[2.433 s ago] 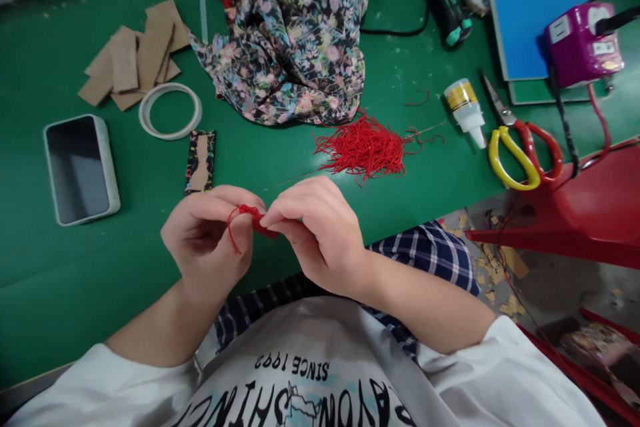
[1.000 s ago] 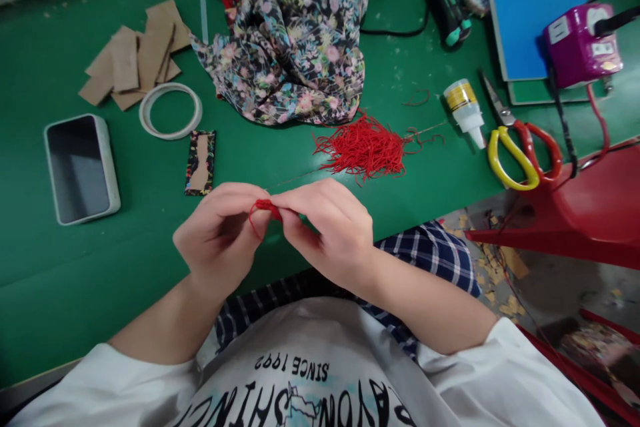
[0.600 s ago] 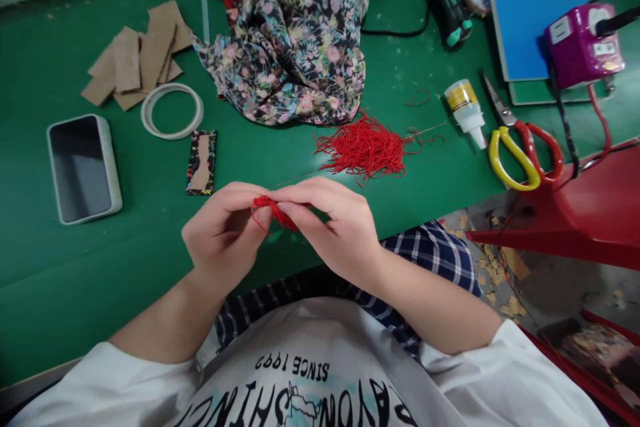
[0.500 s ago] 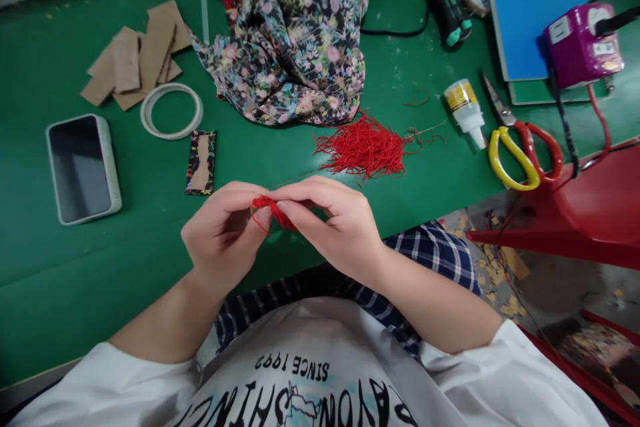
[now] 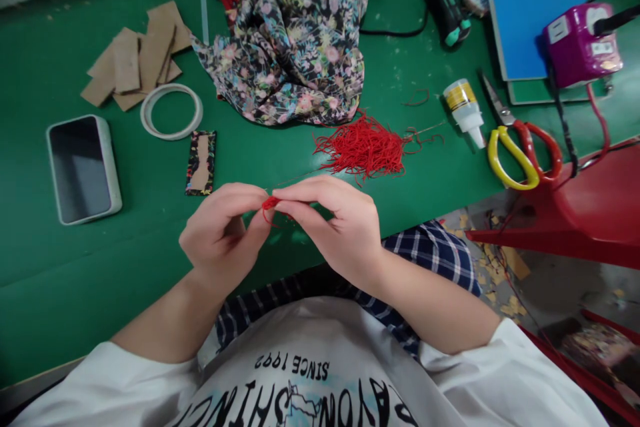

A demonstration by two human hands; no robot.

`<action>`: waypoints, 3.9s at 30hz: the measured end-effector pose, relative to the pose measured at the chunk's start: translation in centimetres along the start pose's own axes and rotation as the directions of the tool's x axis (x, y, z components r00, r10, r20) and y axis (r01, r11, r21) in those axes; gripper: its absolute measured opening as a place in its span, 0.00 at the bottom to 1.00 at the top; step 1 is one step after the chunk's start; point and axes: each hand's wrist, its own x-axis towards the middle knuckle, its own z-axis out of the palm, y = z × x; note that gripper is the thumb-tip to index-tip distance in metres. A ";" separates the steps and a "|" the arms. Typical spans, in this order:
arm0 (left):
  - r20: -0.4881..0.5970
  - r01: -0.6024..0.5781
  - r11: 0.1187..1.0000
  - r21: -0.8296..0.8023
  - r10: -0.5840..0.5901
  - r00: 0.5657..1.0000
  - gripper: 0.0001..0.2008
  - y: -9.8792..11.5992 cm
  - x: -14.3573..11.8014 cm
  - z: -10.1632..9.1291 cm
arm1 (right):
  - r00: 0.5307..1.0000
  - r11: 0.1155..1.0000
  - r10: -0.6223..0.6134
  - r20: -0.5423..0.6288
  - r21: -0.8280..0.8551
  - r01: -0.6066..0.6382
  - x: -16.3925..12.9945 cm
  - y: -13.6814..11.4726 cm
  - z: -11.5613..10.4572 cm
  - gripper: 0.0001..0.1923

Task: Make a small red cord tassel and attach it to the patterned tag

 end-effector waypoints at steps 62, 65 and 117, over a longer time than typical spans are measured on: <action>-0.003 -0.161 0.980 0.119 0.162 0.987 0.08 1.4 -0.2 -0.8 | 0.958 0.957 -0.286 -0.025 -0.057 0.284 -0.4 0.5 0.0 0.08; 0.007 -0.177 0.978 0.107 0.178 0.984 0.09 1.3 -0.1 -0.7 | 0.958 0.958 -0.284 -0.038 -0.065 0.281 -0.5 0.5 0.0 0.08; 0.024 -0.102 0.994 -0.026 0.103 0.994 0.08 1.4 -0.2 -0.5 | 0.936 0.931 -0.348 -0.052 -0.137 0.339 -0.6 0.4 0.3 0.11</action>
